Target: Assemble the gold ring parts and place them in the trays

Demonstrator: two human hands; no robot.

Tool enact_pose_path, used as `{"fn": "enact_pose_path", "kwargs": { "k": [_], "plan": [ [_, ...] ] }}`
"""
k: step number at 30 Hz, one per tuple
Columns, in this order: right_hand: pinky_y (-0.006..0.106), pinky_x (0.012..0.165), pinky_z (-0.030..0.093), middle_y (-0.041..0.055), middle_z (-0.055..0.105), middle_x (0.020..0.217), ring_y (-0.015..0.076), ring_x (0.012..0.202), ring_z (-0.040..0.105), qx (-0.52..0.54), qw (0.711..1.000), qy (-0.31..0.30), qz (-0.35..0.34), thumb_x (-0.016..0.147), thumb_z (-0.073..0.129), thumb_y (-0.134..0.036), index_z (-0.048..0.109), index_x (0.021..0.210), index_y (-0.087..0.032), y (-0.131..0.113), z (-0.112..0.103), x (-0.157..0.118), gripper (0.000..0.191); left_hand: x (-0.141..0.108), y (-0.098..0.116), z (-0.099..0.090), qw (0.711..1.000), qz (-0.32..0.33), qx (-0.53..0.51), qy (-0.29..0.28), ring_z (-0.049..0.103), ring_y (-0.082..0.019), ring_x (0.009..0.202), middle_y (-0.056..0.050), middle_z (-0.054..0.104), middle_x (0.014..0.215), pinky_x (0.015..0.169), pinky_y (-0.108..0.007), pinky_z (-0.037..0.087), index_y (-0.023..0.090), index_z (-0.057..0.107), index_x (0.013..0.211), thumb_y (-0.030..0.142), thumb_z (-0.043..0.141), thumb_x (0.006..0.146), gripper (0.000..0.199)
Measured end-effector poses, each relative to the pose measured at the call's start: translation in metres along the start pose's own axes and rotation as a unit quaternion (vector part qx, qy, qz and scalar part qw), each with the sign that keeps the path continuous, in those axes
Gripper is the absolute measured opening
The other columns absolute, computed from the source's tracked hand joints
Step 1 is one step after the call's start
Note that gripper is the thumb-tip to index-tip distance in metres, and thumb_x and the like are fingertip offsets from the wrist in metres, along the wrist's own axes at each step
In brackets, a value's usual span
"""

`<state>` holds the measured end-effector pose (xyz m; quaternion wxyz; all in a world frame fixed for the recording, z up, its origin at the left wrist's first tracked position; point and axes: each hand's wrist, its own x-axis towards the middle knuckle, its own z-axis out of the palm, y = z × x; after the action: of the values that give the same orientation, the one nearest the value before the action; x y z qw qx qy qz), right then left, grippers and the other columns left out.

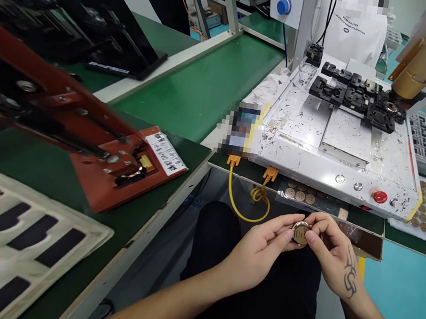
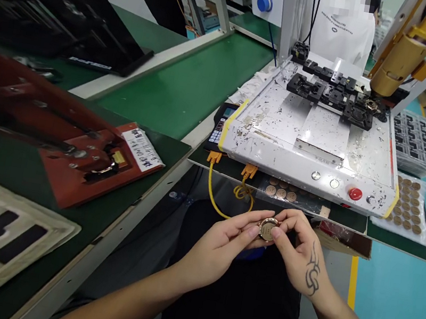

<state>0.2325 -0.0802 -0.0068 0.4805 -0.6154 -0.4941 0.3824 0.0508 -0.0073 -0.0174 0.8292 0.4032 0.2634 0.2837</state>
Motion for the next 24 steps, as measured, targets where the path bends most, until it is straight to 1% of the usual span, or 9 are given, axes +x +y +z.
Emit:
{"fn": "enact_pose_path", "kwargs": {
  "k": [5, 9, 15, 18, 21, 24],
  "plan": [
    [0.035, 0.092, 0.052, 0.0073, 0.066, 0.116, 0.023, 0.104, 0.063, 0.005, 1.0, 0.0, 0.002, 0.105, 0.067, -0.042, 0.063, 0.087, -0.023, 0.0026, 0.0004, -0.0015, 0.026, -0.0018, -0.0001, 0.0001, 1.0, 0.001, 0.005, -0.007, 0.073, -0.034, 0.127, -0.013, 0.077, 0.136, 0.113, -0.048, 0.06, 0.02, 0.074, 0.14, 0.048, 0.077, 0.099, 0.05],
    [0.034, 0.091, 0.051, 0.0065, 0.065, 0.116, 0.022, 0.104, 0.063, 0.004, 1.0, -0.002, -0.002, 0.106, 0.066, -0.04, 0.062, 0.088, -0.023, 0.0035, 0.0017, -0.002, 0.025, -0.0019, -0.0017, 0.0002, 1.0, 0.006, 0.006, -0.007, 0.073, -0.033, 0.127, -0.013, 0.076, 0.139, 0.113, -0.047, 0.06, 0.02, 0.074, 0.14, 0.048, 0.077, 0.099, 0.05],
    [0.037, 0.092, 0.051, 0.008, 0.066, 0.115, 0.024, 0.106, 0.063, -0.029, 0.999, 0.013, -0.024, 0.107, 0.065, -0.039, 0.062, 0.088, -0.024, 0.0034, 0.0032, -0.0015, 0.024, 0.0003, -0.006, 0.0011, 1.0, 0.022, 0.011, -0.007, 0.073, -0.033, 0.127, -0.014, 0.074, 0.142, 0.114, -0.047, 0.06, 0.019, 0.073, 0.141, 0.048, 0.076, 0.1, 0.05],
    [0.038, 0.093, 0.052, 0.0085, 0.066, 0.114, 0.0252, 0.108, 0.063, -0.043, 0.999, 0.005, -0.033, 0.107, 0.064, -0.039, 0.062, 0.089, -0.024, 0.0025, 0.0022, -0.0013, 0.023, 0.0005, -0.0064, 0.0008, 1.0, 0.024, 0.01, -0.008, 0.074, -0.033, 0.125, -0.014, 0.075, 0.14, 0.114, -0.048, 0.06, 0.019, 0.074, 0.14, 0.048, 0.075, 0.1, 0.05],
    [0.038, 0.094, 0.051, 0.0078, 0.066, 0.113, 0.0245, 0.107, 0.063, -0.049, 0.998, -0.003, -0.039, 0.107, 0.064, -0.038, 0.062, 0.089, -0.024, 0.001, 0.0011, -0.0005, 0.023, -0.0002, -0.0057, 0.0001, 1.0, 0.023, 0.014, -0.008, 0.075, -0.032, 0.124, -0.013, 0.076, 0.139, 0.114, -0.046, 0.06, 0.021, 0.074, 0.14, 0.048, 0.075, 0.1, 0.048],
    [0.037, 0.093, 0.052, 0.0074, 0.066, 0.112, 0.0237, 0.106, 0.063, -0.05, 0.998, -0.002, -0.042, 0.108, 0.064, -0.036, 0.061, 0.089, -0.024, -0.0006, 0.0017, 0.0002, 0.022, -0.001, -0.0069, -0.0004, 0.999, 0.029, 0.024, -0.01, 0.075, -0.031, 0.124, -0.013, 0.075, 0.14, 0.113, -0.045, 0.06, 0.02, 0.073, 0.141, 0.047, 0.072, 0.102, 0.047]
  ]
}}
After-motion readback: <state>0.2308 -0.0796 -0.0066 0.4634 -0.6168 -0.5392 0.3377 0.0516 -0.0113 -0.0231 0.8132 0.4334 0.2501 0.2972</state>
